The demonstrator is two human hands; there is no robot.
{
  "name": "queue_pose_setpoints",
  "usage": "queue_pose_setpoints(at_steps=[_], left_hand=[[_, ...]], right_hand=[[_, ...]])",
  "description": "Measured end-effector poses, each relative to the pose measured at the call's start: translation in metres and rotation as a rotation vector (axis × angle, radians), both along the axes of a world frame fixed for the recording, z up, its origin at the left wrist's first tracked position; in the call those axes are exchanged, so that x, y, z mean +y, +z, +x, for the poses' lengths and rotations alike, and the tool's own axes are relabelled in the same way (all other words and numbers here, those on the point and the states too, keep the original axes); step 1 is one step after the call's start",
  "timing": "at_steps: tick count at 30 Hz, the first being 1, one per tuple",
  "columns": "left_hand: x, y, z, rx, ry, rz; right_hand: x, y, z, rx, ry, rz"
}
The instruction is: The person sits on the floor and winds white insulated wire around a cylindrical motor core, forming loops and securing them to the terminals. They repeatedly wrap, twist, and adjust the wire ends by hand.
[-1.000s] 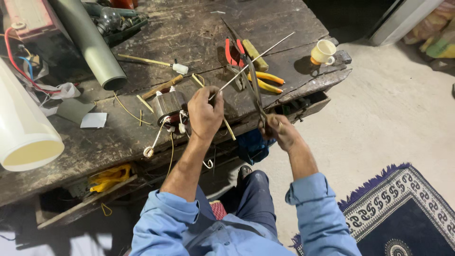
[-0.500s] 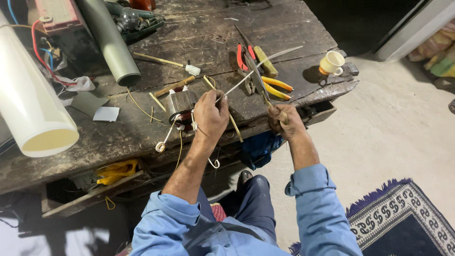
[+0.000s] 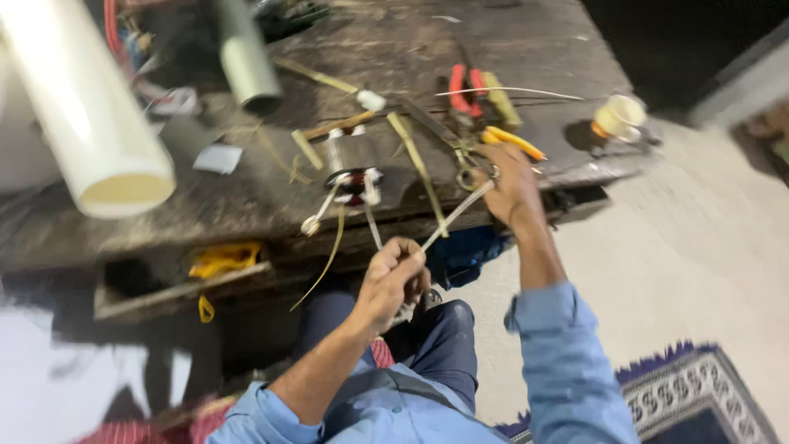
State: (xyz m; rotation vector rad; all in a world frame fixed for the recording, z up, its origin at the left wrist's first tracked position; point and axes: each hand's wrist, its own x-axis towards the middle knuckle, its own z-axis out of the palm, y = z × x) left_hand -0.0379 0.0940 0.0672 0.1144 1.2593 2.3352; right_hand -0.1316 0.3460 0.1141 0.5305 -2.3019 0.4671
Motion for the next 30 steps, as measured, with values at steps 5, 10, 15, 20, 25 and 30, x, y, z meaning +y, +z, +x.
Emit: queue_pose_setpoints(at_steps=[5,10,15,20,25,30], left_hand=[[-0.049,-0.029,0.047,0.089,0.1,-0.071],[-0.071,-0.047,0.064,-0.13,0.103,-0.035],[-0.074,-0.075,0.076,-0.037,0.077,-0.075],[-0.096,-0.117,0.06,-0.075,0.263,-0.105],[-0.145,-0.138,0.024,-0.336,0.275,0.246],[-0.13,-0.114,0.0,-0.195,0.043,0.223]], right_hand=[[-0.068,-0.031,0.096,-0.578,0.247,-0.813],[-0.127,-0.055,0.144,-0.664,0.415,-0.863],[-0.154,-0.071,0.145,-0.793,0.406,-0.989],[-0.149,-0.078,0.148,-0.734,0.408,-1.006],[-0.136,-0.076,0.158,-0.812,0.362,-0.997],[-0.133,-0.07,0.167,-0.842,0.398,-0.99]])
